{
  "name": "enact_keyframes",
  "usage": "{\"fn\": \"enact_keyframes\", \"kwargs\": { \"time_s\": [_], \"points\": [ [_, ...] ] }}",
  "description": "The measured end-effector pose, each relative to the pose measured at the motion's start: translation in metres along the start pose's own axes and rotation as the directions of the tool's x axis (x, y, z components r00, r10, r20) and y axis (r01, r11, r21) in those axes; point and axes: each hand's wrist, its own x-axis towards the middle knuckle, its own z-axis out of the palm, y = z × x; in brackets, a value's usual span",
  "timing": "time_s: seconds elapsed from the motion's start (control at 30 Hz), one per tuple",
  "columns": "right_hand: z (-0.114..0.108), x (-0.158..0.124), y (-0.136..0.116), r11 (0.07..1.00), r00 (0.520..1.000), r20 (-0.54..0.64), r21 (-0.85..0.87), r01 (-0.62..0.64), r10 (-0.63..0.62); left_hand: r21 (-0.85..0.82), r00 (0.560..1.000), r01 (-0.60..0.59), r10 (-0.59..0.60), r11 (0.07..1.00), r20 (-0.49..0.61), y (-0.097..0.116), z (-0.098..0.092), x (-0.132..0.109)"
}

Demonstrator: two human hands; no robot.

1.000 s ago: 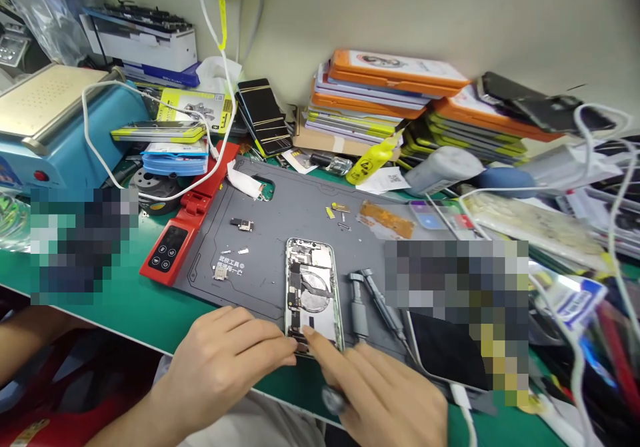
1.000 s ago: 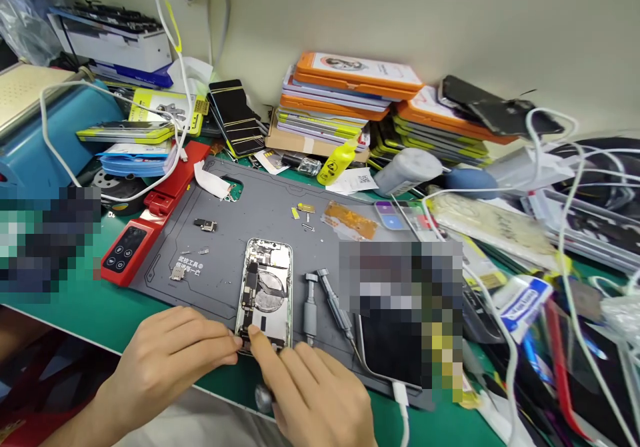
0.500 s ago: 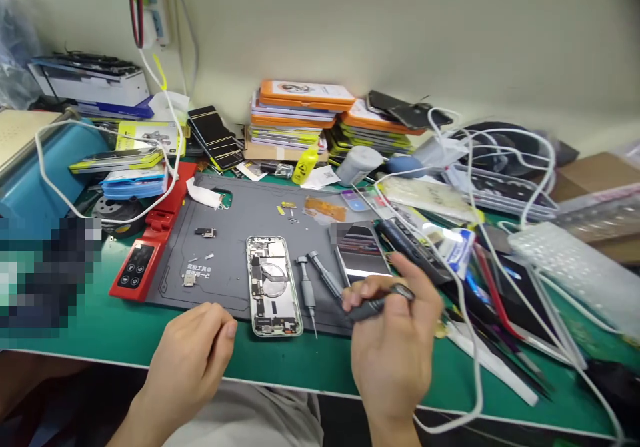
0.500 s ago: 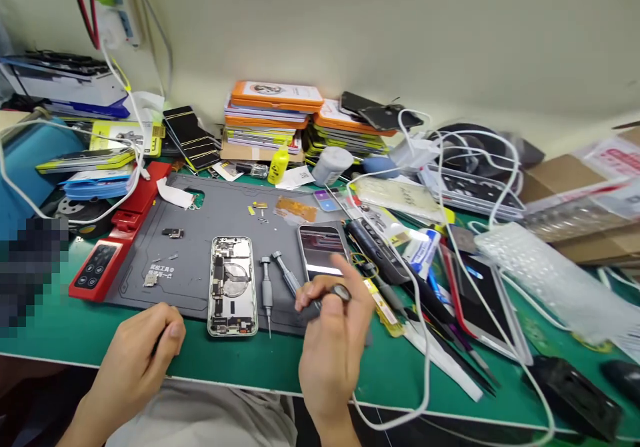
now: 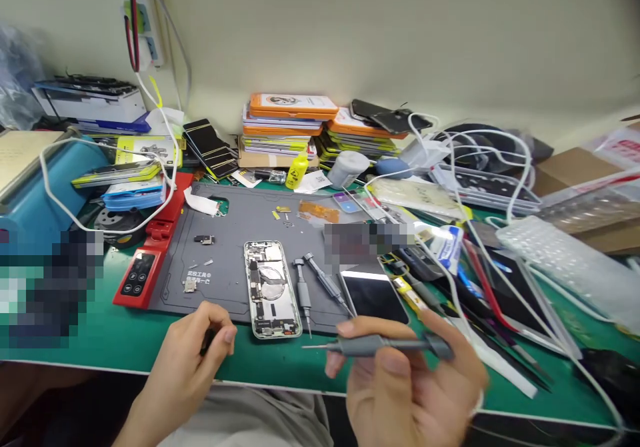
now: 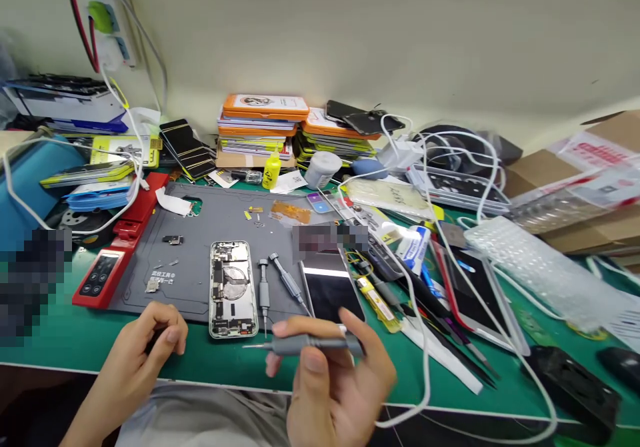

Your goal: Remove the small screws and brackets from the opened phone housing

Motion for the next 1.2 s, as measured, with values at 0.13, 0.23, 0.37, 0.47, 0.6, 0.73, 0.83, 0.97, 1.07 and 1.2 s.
{"fn": "enact_keyframes", "kwargs": {
  "time_s": [0.13, 0.23, 0.37, 0.47, 0.6, 0.73, 0.83, 0.97, 1.07, 1.2],
  "points": [
    [0.041, -0.006, -0.002, 0.946, 0.959, 0.198, 0.211, -0.246, 0.205, -0.150, 0.998, 0.050, -0.056, 0.987, -0.039, -0.003, -0.004, -0.001],
    [0.051, -0.012, 0.002, 0.929, 0.949, 0.241, 0.257, -0.265, 0.204, -0.234, 0.995, 0.028, -0.050, 0.972, -0.088, -0.003, -0.006, 0.000],
    [0.043, -0.022, 0.005, 0.936, 0.943, 0.257, 0.227, -0.270, 0.211, -0.310, 0.996, 0.025, -0.051, 0.950, -0.076, -0.001, -0.007, 0.001],
    [0.039, -0.024, 0.004, 0.912, 0.920, 0.272, 0.219, -0.346, 0.283, -0.347, 0.995, 0.066, -0.086, 0.935, -0.044, -0.001, -0.006, 0.000],
    [0.043, -0.022, 0.000, 0.901, 0.927, 0.235, 0.256, -0.349, 0.292, -0.382, 0.997, 0.073, -0.081, 0.921, -0.006, -0.004, -0.006, -0.004],
    [0.046, -0.020, -0.003, 0.902, 0.932, 0.222, 0.267, -0.340, 0.286, -0.396, 0.997, 0.076, -0.078, 0.915, 0.010, -0.006, -0.005, -0.006],
    [0.046, -0.021, -0.003, 0.907, 0.932, 0.235, 0.260, -0.332, 0.275, -0.396, 0.997, 0.073, -0.072, 0.915, 0.019, -0.006, -0.005, -0.006],
    [0.043, -0.022, -0.001, 0.913, 0.930, 0.247, 0.240, -0.330, 0.271, -0.388, 0.997, 0.078, -0.071, 0.918, 0.031, -0.007, -0.006, -0.006],
    [0.041, -0.026, 0.001, 0.913, 0.918, 0.281, 0.217, -0.346, 0.281, -0.376, 0.997, 0.071, -0.060, 0.924, 0.041, -0.007, -0.007, -0.006],
    [0.039, -0.024, -0.001, 0.901, 0.915, 0.261, 0.231, -0.367, 0.306, -0.335, 0.998, 0.057, -0.042, 0.941, 0.051, -0.008, -0.009, -0.006]
  ]
}}
